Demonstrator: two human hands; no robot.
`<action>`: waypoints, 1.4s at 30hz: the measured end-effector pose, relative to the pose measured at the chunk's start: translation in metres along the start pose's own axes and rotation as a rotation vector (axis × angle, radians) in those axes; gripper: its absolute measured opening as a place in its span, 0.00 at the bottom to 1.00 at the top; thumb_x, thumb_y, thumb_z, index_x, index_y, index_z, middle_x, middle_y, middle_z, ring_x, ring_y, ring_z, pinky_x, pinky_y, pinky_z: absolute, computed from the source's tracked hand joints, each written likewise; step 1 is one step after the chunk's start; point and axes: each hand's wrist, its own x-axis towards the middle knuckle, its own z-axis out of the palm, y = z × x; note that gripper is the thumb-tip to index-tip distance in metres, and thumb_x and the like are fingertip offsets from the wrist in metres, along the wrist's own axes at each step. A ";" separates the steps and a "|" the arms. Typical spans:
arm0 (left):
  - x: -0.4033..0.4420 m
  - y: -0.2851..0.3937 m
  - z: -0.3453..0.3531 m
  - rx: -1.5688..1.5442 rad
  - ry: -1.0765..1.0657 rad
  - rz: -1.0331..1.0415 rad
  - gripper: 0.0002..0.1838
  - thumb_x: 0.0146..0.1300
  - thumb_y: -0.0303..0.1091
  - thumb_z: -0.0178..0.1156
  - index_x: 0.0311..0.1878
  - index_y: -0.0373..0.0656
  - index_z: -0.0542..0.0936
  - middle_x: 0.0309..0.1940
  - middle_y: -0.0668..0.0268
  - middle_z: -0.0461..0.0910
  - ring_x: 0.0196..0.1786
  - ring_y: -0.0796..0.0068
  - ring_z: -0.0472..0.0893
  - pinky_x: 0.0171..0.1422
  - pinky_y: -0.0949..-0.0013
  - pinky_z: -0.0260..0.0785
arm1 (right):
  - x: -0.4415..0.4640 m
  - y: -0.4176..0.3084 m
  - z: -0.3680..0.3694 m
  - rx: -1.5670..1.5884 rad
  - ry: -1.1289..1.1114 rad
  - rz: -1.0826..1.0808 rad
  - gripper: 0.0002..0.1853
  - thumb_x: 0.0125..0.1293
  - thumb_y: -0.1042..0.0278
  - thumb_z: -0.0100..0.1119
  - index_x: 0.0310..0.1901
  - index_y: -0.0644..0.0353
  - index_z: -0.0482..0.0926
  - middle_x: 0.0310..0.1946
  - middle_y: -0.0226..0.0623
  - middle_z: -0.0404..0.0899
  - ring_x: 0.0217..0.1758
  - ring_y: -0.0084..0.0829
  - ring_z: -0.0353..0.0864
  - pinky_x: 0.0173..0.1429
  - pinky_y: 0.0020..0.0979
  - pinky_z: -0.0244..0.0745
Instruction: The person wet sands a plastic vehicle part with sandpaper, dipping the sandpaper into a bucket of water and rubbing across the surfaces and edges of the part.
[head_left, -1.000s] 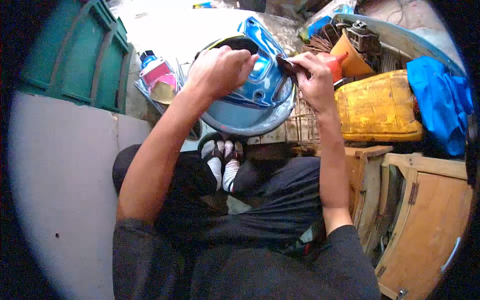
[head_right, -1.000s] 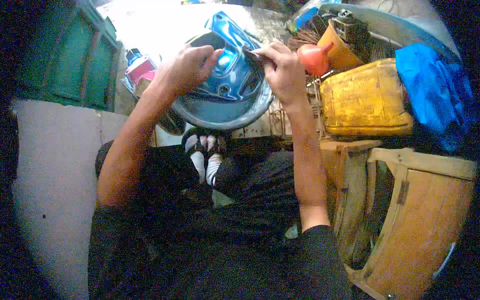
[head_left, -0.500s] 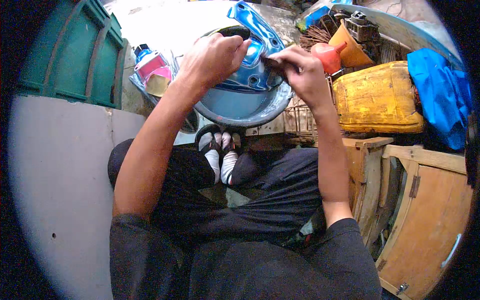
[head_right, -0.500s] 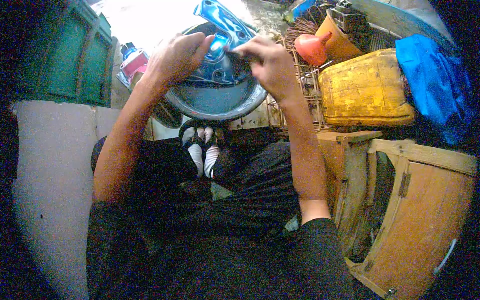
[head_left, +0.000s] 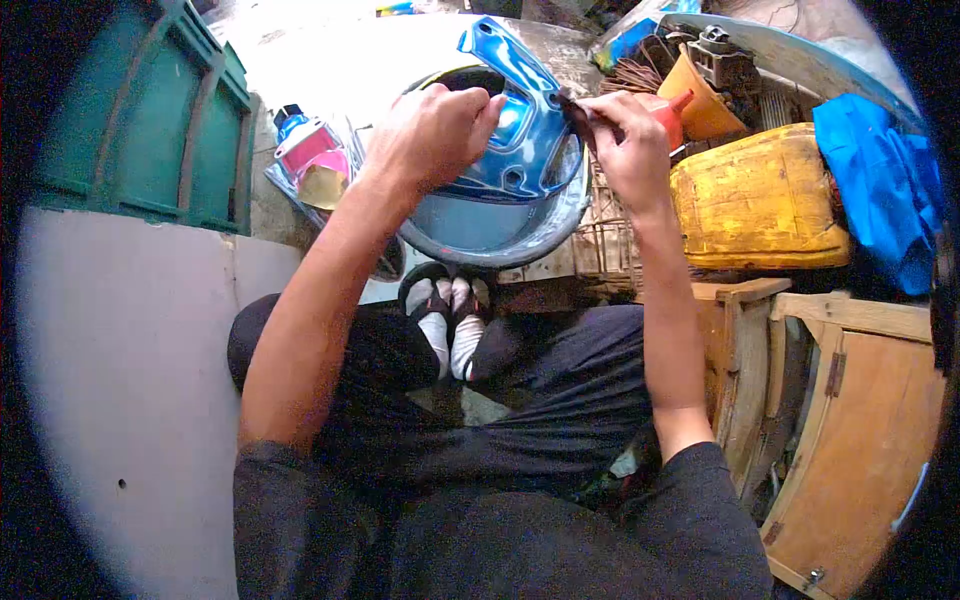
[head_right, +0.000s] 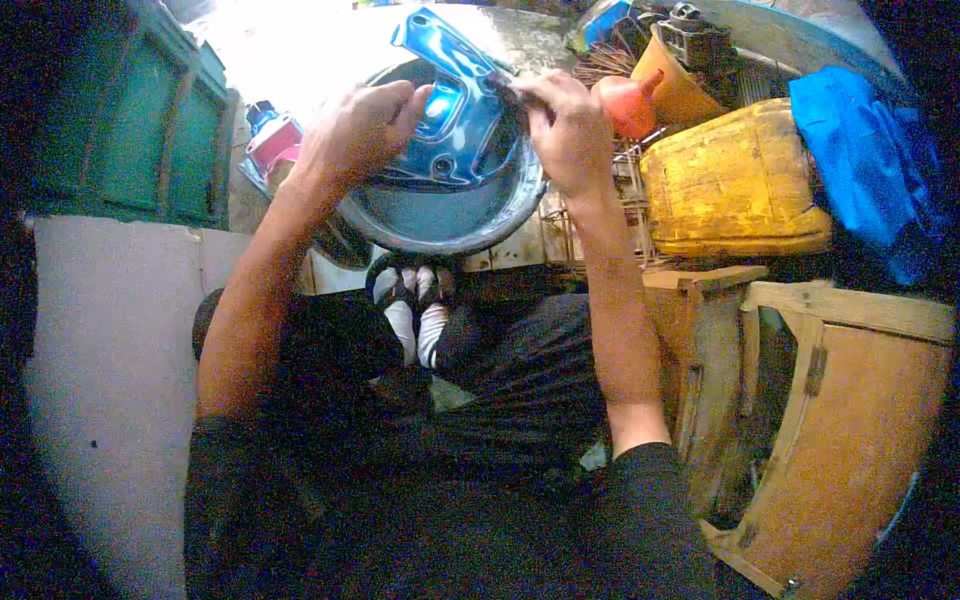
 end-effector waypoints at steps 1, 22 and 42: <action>0.000 0.001 0.002 -0.012 -0.003 0.006 0.22 0.73 0.48 0.53 0.27 0.44 0.83 0.22 0.49 0.82 0.27 0.45 0.82 0.37 0.47 0.77 | -0.002 -0.004 0.000 0.000 0.001 0.005 0.10 0.62 0.81 0.61 0.44 0.62 0.85 0.39 0.42 0.85 0.43 0.38 0.86 0.49 0.34 0.78; -0.001 -0.003 0.010 0.065 -0.004 0.035 0.23 0.73 0.48 0.54 0.25 0.43 0.81 0.21 0.50 0.81 0.27 0.44 0.82 0.35 0.47 0.76 | -0.008 -0.024 0.015 0.358 -0.173 -0.069 0.15 0.55 0.82 0.58 0.42 0.57 0.86 0.37 0.41 0.83 0.43 0.46 0.84 0.49 0.39 0.79; 0.002 -0.001 0.005 0.055 0.036 -0.056 0.20 0.76 0.48 0.51 0.33 0.44 0.79 0.24 0.47 0.82 0.31 0.42 0.84 0.37 0.43 0.76 | -0.006 -0.015 0.015 0.439 -0.144 0.018 0.13 0.56 0.81 0.58 0.41 0.58 0.86 0.38 0.42 0.84 0.42 0.44 0.85 0.49 0.37 0.79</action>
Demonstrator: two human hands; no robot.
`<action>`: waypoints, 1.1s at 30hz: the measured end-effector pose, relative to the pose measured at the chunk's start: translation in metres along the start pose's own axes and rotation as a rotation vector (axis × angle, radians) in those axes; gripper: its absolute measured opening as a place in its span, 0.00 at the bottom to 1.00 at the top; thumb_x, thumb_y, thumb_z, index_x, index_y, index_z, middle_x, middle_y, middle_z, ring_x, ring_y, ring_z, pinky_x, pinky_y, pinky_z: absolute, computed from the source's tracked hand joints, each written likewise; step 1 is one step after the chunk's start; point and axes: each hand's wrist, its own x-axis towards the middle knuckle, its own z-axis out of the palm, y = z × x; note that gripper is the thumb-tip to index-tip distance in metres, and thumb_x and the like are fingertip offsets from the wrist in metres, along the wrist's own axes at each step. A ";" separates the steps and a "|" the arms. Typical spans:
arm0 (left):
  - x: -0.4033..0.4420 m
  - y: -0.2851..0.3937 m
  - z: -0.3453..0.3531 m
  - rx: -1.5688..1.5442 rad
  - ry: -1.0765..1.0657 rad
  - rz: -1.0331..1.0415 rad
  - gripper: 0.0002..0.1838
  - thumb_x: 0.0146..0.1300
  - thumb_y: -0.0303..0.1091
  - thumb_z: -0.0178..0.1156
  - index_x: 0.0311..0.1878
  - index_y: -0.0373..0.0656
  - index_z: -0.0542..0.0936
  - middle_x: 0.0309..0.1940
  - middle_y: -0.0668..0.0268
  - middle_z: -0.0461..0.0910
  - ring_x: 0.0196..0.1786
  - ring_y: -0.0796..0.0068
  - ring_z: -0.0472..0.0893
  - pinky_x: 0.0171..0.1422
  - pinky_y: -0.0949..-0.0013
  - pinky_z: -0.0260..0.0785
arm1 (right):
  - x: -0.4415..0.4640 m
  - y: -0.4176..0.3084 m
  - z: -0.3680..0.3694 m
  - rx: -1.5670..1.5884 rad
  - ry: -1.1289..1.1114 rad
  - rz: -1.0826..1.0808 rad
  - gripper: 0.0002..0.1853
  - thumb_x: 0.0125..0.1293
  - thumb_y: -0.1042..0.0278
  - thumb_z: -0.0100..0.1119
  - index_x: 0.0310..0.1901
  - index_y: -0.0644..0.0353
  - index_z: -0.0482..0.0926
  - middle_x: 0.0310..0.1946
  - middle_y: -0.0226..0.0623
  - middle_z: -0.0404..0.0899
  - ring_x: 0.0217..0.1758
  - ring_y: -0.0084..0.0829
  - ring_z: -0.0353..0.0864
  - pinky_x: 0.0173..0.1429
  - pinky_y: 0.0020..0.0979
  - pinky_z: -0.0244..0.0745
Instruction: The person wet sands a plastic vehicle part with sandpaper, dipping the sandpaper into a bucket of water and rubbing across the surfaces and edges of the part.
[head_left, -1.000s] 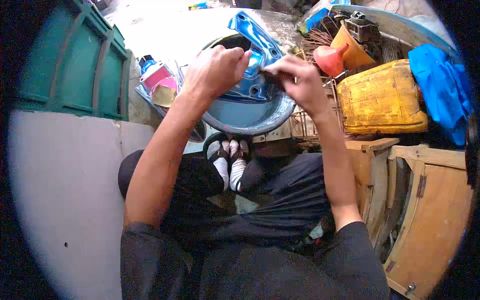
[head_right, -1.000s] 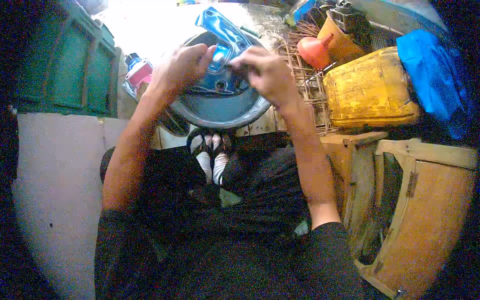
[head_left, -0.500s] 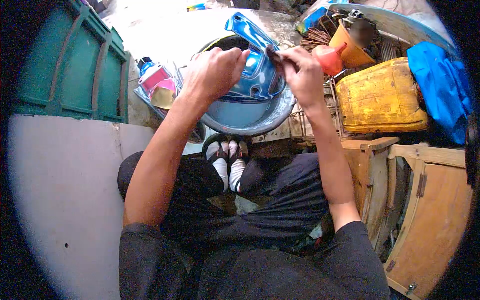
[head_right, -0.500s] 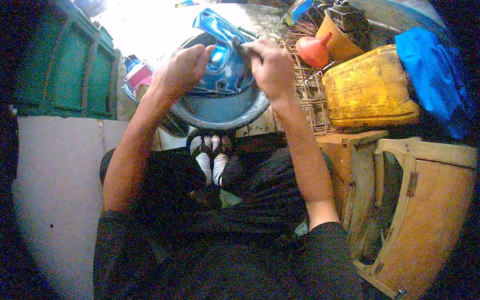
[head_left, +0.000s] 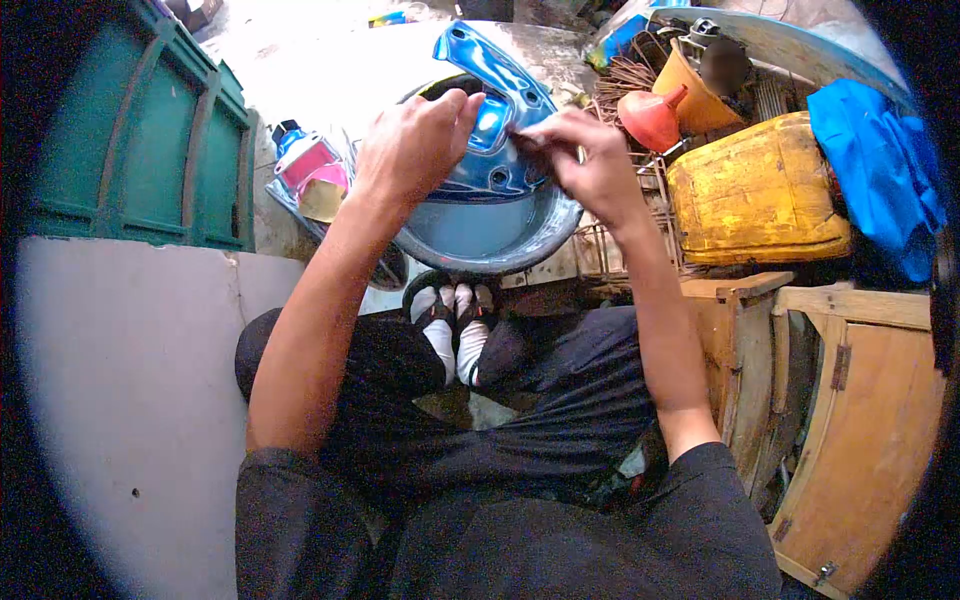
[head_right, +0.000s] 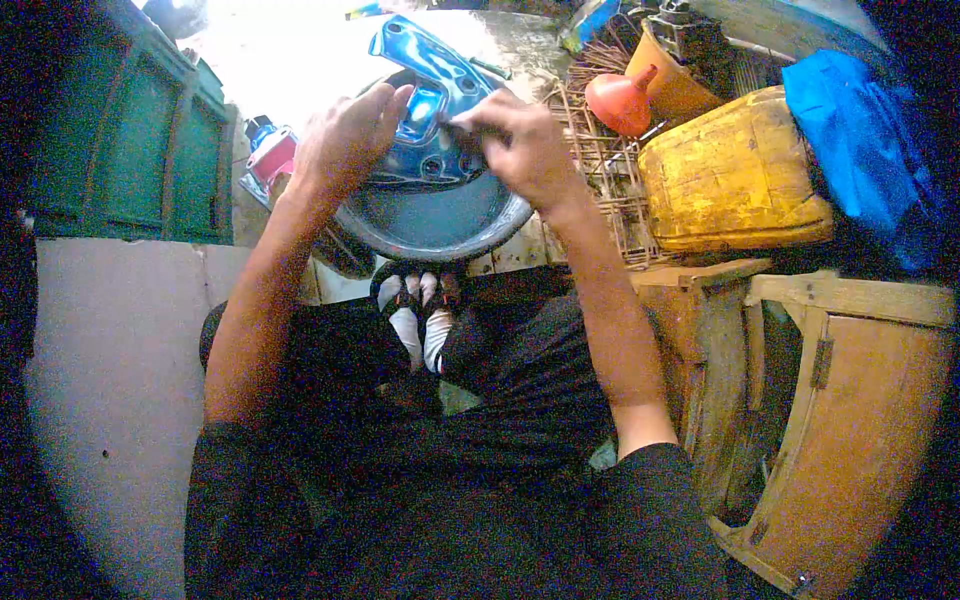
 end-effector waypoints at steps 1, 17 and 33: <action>0.000 -0.001 0.002 0.008 0.003 -0.009 0.20 0.76 0.48 0.51 0.33 0.44 0.79 0.24 0.47 0.82 0.30 0.42 0.83 0.36 0.44 0.76 | 0.001 -0.015 -0.002 -0.058 -0.063 -0.046 0.13 0.56 0.81 0.58 0.41 0.58 0.87 0.38 0.41 0.85 0.42 0.44 0.85 0.49 0.37 0.80; -0.002 0.003 0.003 0.017 -0.045 0.027 0.21 0.76 0.49 0.51 0.31 0.44 0.79 0.23 0.48 0.81 0.29 0.41 0.83 0.37 0.43 0.76 | 0.001 0.009 -0.008 -0.109 0.113 0.029 0.11 0.58 0.80 0.60 0.41 0.60 0.87 0.36 0.43 0.85 0.42 0.41 0.87 0.50 0.37 0.80; -0.003 0.001 0.012 -0.011 -0.038 0.108 0.21 0.75 0.49 0.51 0.31 0.45 0.80 0.20 0.49 0.80 0.24 0.45 0.82 0.30 0.47 0.75 | 0.009 0.014 -0.001 -0.233 0.200 0.130 0.08 0.61 0.76 0.60 0.41 0.61 0.85 0.37 0.45 0.84 0.42 0.48 0.85 0.48 0.40 0.79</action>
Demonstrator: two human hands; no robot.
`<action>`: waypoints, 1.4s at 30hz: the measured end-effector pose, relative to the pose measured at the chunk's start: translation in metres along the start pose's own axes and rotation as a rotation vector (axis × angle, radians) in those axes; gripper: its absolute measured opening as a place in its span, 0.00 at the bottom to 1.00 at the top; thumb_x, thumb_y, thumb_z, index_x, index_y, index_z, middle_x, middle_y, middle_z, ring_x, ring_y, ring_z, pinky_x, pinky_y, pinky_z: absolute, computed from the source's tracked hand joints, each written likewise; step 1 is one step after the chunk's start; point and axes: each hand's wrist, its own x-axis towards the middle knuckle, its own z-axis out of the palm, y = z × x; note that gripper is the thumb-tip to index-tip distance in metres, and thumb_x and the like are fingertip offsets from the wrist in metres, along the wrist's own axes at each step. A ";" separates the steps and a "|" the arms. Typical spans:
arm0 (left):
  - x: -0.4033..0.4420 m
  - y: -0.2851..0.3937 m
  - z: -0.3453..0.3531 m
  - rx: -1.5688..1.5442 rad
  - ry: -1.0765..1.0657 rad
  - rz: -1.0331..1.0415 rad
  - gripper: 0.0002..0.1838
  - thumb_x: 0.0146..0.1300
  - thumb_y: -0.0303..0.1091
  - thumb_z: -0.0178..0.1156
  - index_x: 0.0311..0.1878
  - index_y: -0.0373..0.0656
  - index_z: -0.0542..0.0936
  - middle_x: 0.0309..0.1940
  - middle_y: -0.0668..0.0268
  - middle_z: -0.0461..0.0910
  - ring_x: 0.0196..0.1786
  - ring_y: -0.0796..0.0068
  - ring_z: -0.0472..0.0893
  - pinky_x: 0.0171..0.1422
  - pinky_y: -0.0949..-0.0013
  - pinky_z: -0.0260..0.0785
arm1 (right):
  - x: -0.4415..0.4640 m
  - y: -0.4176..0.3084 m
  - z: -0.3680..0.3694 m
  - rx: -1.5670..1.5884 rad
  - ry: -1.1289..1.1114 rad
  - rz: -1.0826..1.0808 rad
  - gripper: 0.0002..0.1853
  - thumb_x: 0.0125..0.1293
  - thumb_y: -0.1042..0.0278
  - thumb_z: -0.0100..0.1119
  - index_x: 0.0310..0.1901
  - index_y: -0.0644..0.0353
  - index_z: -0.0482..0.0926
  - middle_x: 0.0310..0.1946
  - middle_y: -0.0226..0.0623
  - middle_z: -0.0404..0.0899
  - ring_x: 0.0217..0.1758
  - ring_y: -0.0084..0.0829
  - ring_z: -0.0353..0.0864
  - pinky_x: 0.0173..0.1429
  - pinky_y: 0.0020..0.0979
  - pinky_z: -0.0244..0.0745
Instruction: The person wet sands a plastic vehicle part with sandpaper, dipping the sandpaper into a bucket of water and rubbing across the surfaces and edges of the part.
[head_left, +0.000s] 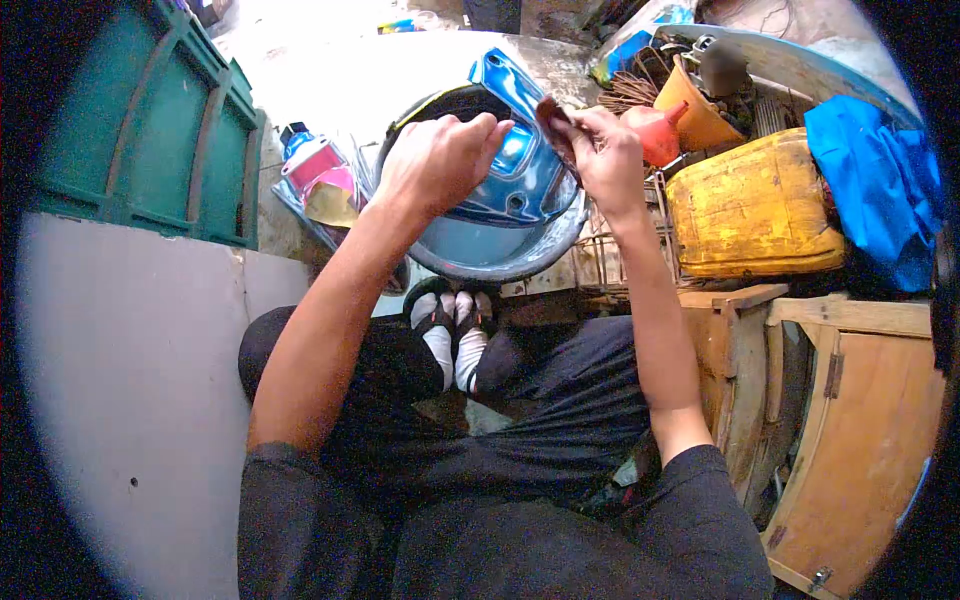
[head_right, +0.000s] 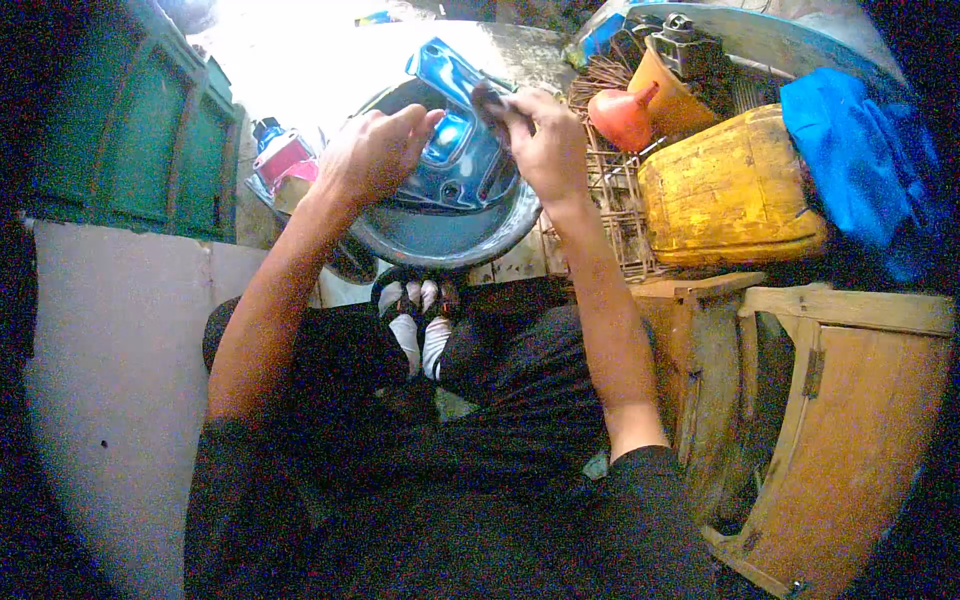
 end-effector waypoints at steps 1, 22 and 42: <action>0.000 0.000 -0.002 -0.004 0.014 0.022 0.21 0.75 0.49 0.51 0.31 0.45 0.80 0.20 0.49 0.80 0.24 0.45 0.82 0.30 0.47 0.75 | 0.000 0.002 -0.002 -0.022 0.028 -0.020 0.08 0.61 0.76 0.60 0.41 0.61 0.85 0.37 0.44 0.84 0.42 0.47 0.85 0.48 0.40 0.79; 0.003 0.002 -0.013 -0.031 0.050 -0.091 0.20 0.76 0.48 0.52 0.30 0.45 0.78 0.20 0.49 0.80 0.26 0.42 0.82 0.32 0.44 0.75 | -0.003 -0.008 -0.014 -0.133 0.059 -0.136 0.16 0.54 0.82 0.58 0.41 0.53 0.86 0.38 0.39 0.85 0.41 0.45 0.85 0.46 0.40 0.80; 0.003 -0.002 -0.015 -0.016 0.094 0.003 0.22 0.75 0.49 0.53 0.29 0.44 0.78 0.18 0.49 0.79 0.24 0.43 0.81 0.30 0.46 0.74 | -0.001 -0.012 -0.011 -0.011 0.114 -0.049 0.08 0.61 0.78 0.61 0.40 0.58 0.85 0.36 0.42 0.84 0.41 0.46 0.85 0.49 0.40 0.79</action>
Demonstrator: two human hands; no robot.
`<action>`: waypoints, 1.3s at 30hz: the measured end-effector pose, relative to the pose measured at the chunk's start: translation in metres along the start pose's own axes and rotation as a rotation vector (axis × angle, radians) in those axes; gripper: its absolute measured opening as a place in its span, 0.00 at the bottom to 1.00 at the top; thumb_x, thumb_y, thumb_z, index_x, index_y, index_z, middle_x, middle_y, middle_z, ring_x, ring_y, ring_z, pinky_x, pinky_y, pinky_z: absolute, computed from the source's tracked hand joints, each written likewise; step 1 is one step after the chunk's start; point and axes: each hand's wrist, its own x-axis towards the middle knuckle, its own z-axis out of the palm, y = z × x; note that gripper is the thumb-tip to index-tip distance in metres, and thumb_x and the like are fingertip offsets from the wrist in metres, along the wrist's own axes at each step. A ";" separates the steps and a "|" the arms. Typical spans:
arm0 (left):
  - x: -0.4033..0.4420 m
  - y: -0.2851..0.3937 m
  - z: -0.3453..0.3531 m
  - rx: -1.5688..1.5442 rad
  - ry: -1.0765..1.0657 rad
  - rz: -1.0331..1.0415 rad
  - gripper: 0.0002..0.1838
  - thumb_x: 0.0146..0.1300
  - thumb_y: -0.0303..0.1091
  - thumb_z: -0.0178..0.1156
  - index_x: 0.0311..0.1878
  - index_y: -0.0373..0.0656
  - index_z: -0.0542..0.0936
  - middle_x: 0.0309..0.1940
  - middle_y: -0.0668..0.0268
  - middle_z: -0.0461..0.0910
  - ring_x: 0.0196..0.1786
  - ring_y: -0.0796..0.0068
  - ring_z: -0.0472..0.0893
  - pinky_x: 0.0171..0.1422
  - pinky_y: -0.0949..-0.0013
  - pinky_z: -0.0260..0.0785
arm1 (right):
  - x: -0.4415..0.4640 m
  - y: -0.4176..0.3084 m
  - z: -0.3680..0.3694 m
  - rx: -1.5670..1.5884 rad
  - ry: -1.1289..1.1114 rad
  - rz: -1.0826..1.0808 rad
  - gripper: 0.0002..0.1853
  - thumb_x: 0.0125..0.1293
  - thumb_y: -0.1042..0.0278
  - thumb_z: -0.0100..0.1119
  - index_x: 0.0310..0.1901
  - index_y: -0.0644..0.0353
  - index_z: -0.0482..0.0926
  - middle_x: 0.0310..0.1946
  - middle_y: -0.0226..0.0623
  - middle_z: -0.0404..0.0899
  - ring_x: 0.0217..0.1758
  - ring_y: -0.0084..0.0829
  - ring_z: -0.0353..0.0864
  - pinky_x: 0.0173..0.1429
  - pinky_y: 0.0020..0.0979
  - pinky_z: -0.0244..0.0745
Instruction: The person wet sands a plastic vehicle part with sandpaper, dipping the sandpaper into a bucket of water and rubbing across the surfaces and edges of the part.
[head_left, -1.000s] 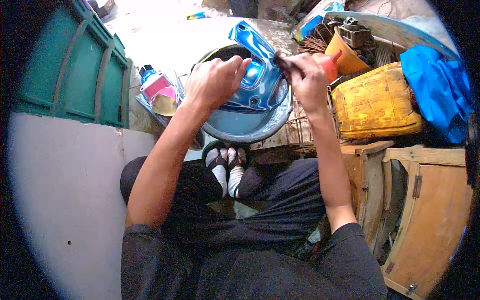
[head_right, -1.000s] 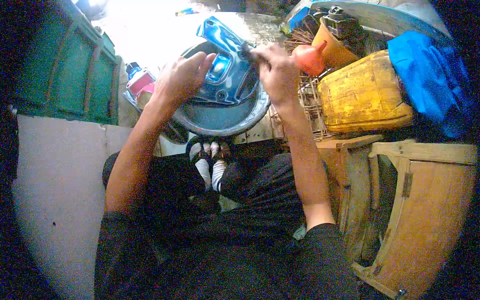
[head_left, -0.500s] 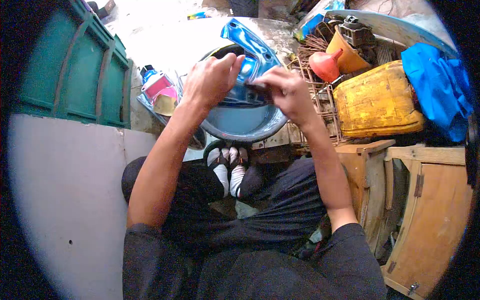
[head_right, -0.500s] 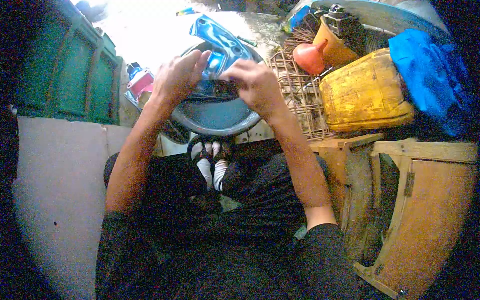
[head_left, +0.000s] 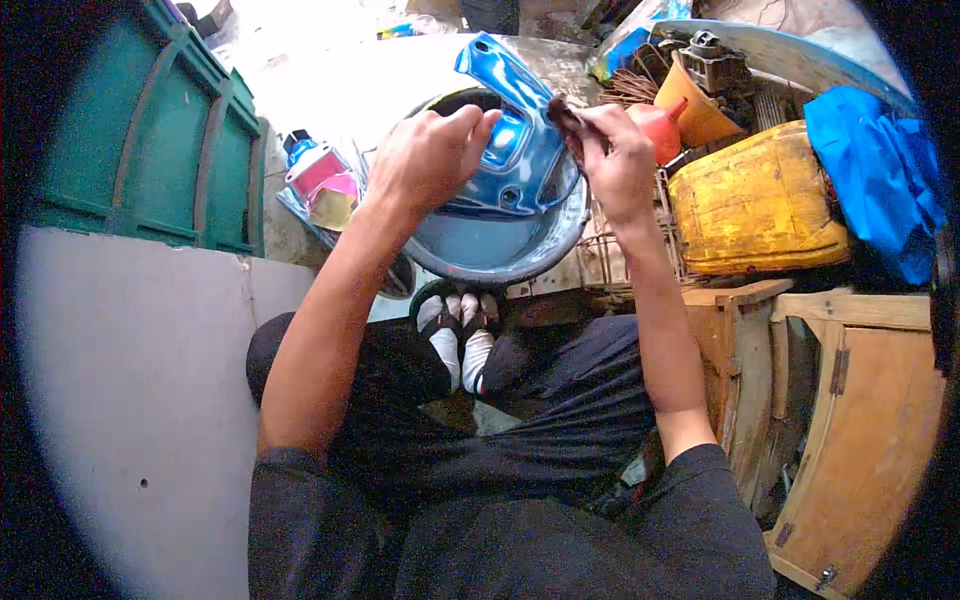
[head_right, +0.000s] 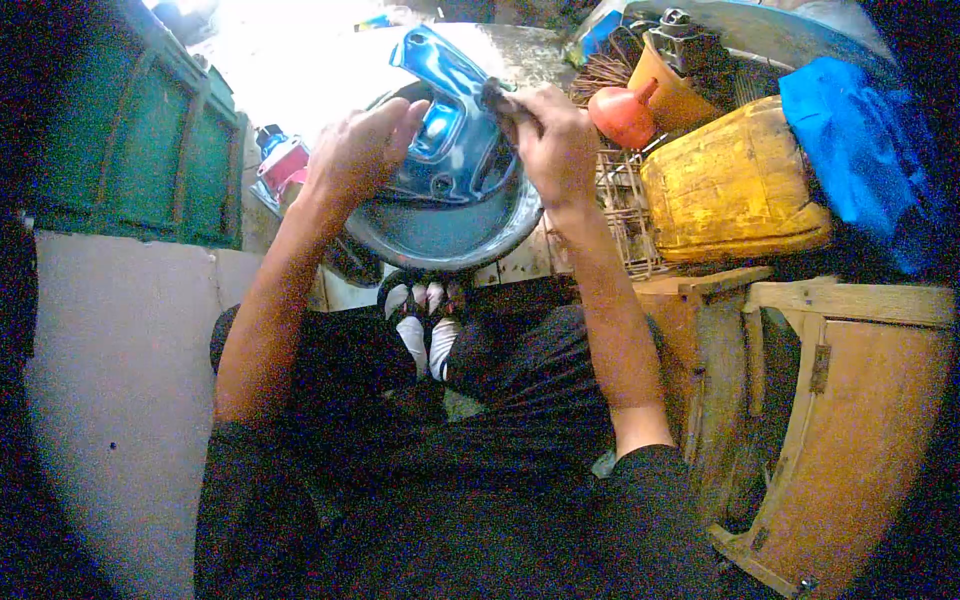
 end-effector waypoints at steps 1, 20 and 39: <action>0.001 0.001 0.000 -0.003 0.004 0.003 0.22 0.75 0.49 0.53 0.29 0.44 0.78 0.18 0.49 0.79 0.24 0.43 0.81 0.30 0.46 0.74 | -0.002 0.004 -0.001 0.006 0.015 -0.044 0.08 0.61 0.78 0.62 0.40 0.58 0.85 0.35 0.42 0.84 0.40 0.47 0.85 0.49 0.40 0.80; 0.001 -0.004 0.019 -0.352 0.307 -0.504 0.48 0.66 0.59 0.62 0.75 0.31 0.57 0.68 0.36 0.61 0.73 0.41 0.62 0.75 0.48 0.58 | -0.009 0.014 0.007 1.160 0.000 0.708 0.08 0.68 0.70 0.68 0.45 0.64 0.85 0.37 0.31 0.87 0.34 0.18 0.84 0.40 0.21 0.77; 0.013 -0.002 -0.010 -1.753 0.324 -0.773 0.25 0.75 0.52 0.55 0.60 0.37 0.77 0.56 0.56 0.82 0.57 0.64 0.81 0.65 0.57 0.74 | -0.013 0.026 0.026 0.588 0.143 0.214 0.10 0.65 0.70 0.71 0.42 0.66 0.84 0.55 0.40 0.78 0.48 0.26 0.84 0.53 0.28 0.82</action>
